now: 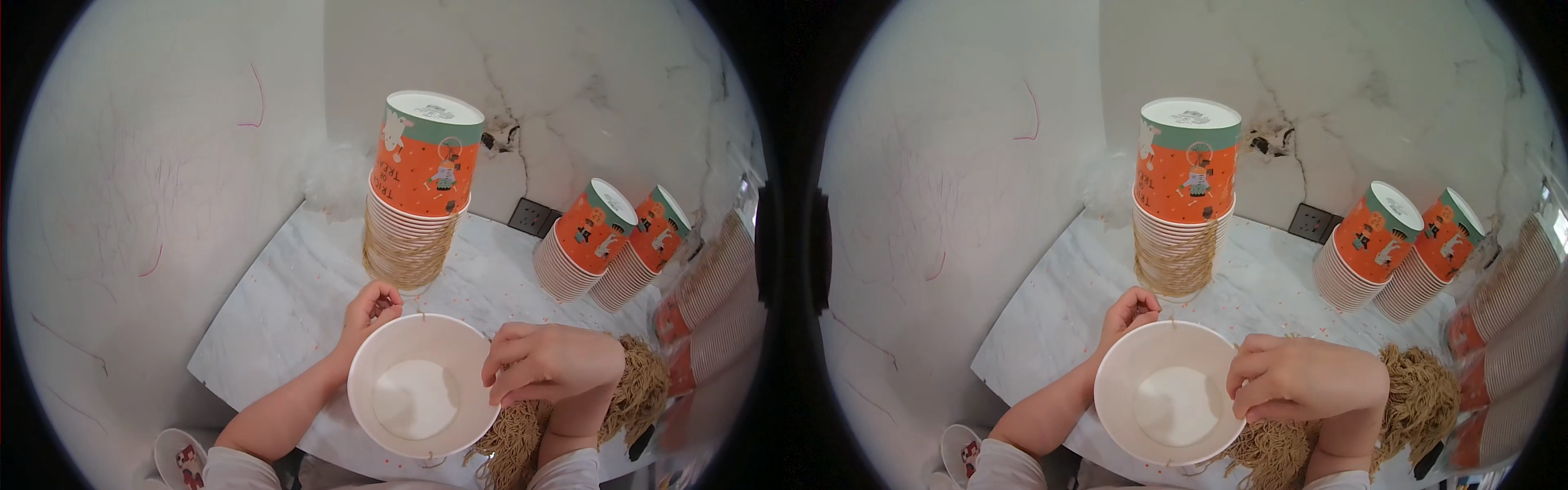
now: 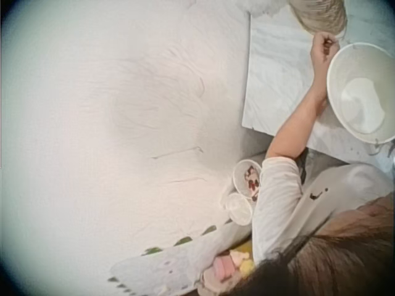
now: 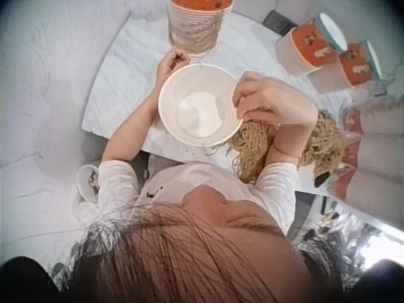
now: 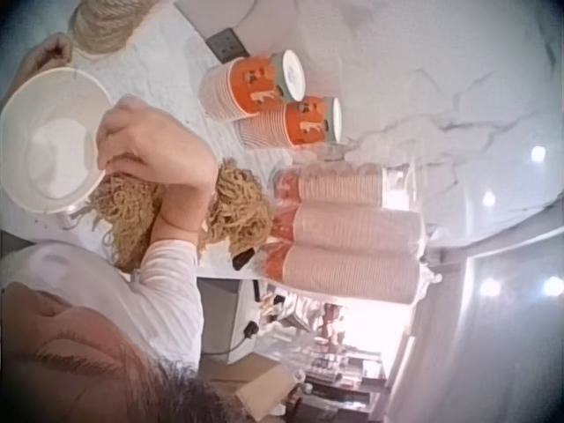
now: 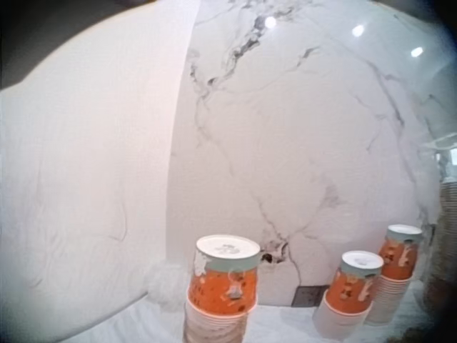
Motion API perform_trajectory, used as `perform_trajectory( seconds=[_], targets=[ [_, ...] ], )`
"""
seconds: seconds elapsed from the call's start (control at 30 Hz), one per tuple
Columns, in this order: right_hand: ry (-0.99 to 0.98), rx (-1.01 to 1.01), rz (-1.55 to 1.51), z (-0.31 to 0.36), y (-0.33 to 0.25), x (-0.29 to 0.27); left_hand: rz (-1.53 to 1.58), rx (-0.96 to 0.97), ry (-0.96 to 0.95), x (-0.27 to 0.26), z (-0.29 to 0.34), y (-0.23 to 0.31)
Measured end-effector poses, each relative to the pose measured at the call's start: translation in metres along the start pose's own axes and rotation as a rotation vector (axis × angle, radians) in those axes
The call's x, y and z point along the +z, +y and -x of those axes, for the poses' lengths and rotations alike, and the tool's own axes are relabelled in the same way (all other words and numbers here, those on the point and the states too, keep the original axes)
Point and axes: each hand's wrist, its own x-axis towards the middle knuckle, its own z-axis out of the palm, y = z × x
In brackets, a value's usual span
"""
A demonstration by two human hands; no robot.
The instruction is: Attaching string handles to decorative paper cups.
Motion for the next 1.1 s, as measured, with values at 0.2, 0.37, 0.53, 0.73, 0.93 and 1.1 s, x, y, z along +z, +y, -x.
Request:
perform_trajectory(
  seconds=[0.2, 0.37, 0.53, 0.73, 0.93, 1.1],
  targets=[
    [0.210, -0.174, -0.079, -0.002, 0.004, -0.012, 0.219, -0.023, -0.021, 0.004, -0.003, 0.016],
    [0.698, 0.012, -0.346, -0.011, 0.014, -0.004, 0.235, 0.000, -0.208, -0.010, -0.002, 0.006],
    [0.967, 0.276, -0.584, -0.017, 0.036, -0.002, 0.801, -0.426, -0.163, -0.011, 0.001, 0.015],
    [1.159, 0.318, -0.433, -0.031, 0.045, 0.002, 0.905, -0.352, -0.195, -0.009, 0.001, 0.028],
    [1.007, 0.085, -0.197, -0.033, 0.019, 0.005, 1.202, -0.183, -0.153, -0.029, -0.008, 0.001],
    [0.956, 0.017, 0.045, -0.063, -0.017, 0.016, 1.322, -0.196, -0.222, -0.033, -0.011, 0.010]
  ],
)
